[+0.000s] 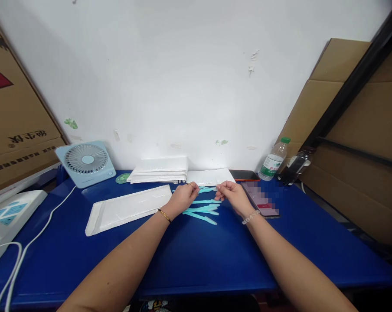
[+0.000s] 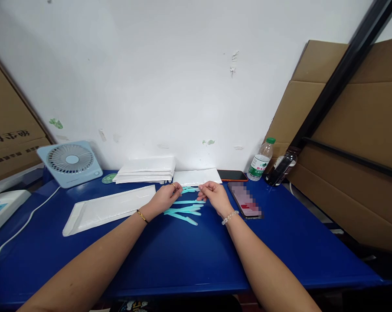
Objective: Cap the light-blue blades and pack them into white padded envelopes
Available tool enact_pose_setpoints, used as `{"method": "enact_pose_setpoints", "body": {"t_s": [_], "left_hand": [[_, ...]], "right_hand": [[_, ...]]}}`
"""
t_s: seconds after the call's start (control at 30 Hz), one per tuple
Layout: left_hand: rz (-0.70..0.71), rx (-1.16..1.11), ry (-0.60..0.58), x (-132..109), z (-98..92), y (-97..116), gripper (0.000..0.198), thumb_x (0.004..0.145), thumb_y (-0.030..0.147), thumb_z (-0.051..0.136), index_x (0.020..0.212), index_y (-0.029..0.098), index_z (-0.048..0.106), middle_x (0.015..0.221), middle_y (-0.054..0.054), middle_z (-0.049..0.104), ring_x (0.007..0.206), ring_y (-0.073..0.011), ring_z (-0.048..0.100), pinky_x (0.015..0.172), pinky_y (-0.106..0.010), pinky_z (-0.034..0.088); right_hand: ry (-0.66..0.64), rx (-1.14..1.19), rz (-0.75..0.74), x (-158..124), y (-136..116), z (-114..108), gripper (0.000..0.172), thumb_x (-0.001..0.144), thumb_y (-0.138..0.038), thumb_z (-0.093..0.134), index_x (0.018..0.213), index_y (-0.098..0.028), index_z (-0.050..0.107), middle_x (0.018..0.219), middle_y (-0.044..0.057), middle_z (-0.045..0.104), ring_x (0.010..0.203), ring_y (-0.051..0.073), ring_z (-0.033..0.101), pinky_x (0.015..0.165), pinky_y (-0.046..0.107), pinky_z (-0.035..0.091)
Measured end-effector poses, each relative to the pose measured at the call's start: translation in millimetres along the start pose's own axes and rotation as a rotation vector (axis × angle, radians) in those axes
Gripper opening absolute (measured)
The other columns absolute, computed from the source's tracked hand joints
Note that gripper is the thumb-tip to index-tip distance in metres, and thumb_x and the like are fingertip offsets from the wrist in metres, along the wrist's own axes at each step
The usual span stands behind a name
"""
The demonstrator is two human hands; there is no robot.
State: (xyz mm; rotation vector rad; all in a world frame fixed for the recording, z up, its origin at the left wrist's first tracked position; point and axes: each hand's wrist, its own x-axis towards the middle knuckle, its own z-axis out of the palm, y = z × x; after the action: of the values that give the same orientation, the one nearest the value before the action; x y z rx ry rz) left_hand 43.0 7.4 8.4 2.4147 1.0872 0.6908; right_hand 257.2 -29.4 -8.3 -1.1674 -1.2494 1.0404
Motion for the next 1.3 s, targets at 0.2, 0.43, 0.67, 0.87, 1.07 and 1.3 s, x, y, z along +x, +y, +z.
{"method": "enact_pose_setpoints", "body": {"t_s": [0.2, 0.43, 0.67, 0.87, 1.07, 1.3], "left_hand": [[0.005, -0.006, -0.156, -2.8, 1.2, 2.4, 0.027, 0.088, 0.038, 0.042, 0.086, 0.019, 0.061, 0.072, 0.000, 0.065, 0.063, -0.0136, 0.058, 0.056, -0.023, 0.039], [0.003, 0.323, 0.039, -0.9, -0.4, -9.5, 0.024, 0.084, 0.032, 0.053, 0.101, 0.020, 0.062, 0.101, -0.006, 0.065, 0.096, -0.0219, 0.058, 0.080, -0.032, 0.042], [-0.046, 0.518, 0.032, 2.2, 1.8, -26.7, 0.018, 0.084, 0.030, 0.053, 0.093, 0.019, 0.065, 0.095, -0.008, 0.065, 0.096, -0.0244, 0.058, 0.079, -0.034, 0.040], [-0.048, 0.509, 0.004, 4.3, -3.7, -24.7, 0.025, 0.089, 0.026, 0.042, 0.082, 0.017, 0.064, 0.082, -0.008, 0.067, 0.081, -0.0207, 0.061, 0.073, -0.031, 0.040], [-0.079, 0.311, 0.038, 2.7, -6.2, -21.1, 0.022, 0.092, 0.026, 0.036, 0.094, 0.019, 0.056, 0.082, -0.004, 0.066, 0.072, -0.0173, 0.061, 0.063, -0.026, 0.040], [-0.019, 0.222, 0.006, 0.9, -6.0, -12.6, 0.024, 0.093, 0.028, 0.034, 0.092, 0.019, 0.056, 0.081, -0.004, 0.063, 0.073, -0.0166, 0.059, 0.063, -0.025, 0.041]], "right_hand": [[-0.188, -0.219, 0.047, -5.8, -3.0, 0.5, 0.036, 0.075, -0.051, 0.063, 0.071, -0.016, 0.056, 0.060, 0.001, 0.064, 0.049, 0.013, 0.061, 0.047, 0.021, 0.040], [0.164, -0.889, -0.233, 9.3, 4.3, -36.9, 0.018, 0.081, -0.030, 0.054, 0.075, -0.017, 0.065, 0.070, 0.002, 0.064, 0.065, 0.015, 0.058, 0.062, 0.025, 0.041], [-0.018, -1.239, -0.238, 12.6, 11.2, -22.9, 0.015, 0.085, -0.024, 0.054, 0.090, -0.017, 0.066, 0.095, 0.007, 0.061, 0.079, 0.016, 0.059, 0.071, 0.025, 0.041], [-0.038, -1.450, -0.287, 9.1, 5.4, -8.7, 0.016, 0.087, -0.019, 0.049, 0.082, -0.016, 0.063, 0.091, 0.010, 0.061, 0.082, 0.019, 0.059, 0.074, 0.027, 0.039], [-0.019, -0.953, -0.226, 7.7, 8.3, -15.8, 0.019, 0.088, -0.029, 0.045, 0.086, -0.018, 0.060, 0.078, 0.003, 0.064, 0.069, 0.016, 0.059, 0.064, 0.026, 0.043], [-0.052, -0.452, -0.198, 6.2, 8.9, -17.2, 0.027, 0.083, -0.036, 0.053, 0.100, -0.016, 0.062, 0.077, 0.004, 0.067, 0.073, 0.017, 0.065, 0.072, 0.030, 0.050]]}}
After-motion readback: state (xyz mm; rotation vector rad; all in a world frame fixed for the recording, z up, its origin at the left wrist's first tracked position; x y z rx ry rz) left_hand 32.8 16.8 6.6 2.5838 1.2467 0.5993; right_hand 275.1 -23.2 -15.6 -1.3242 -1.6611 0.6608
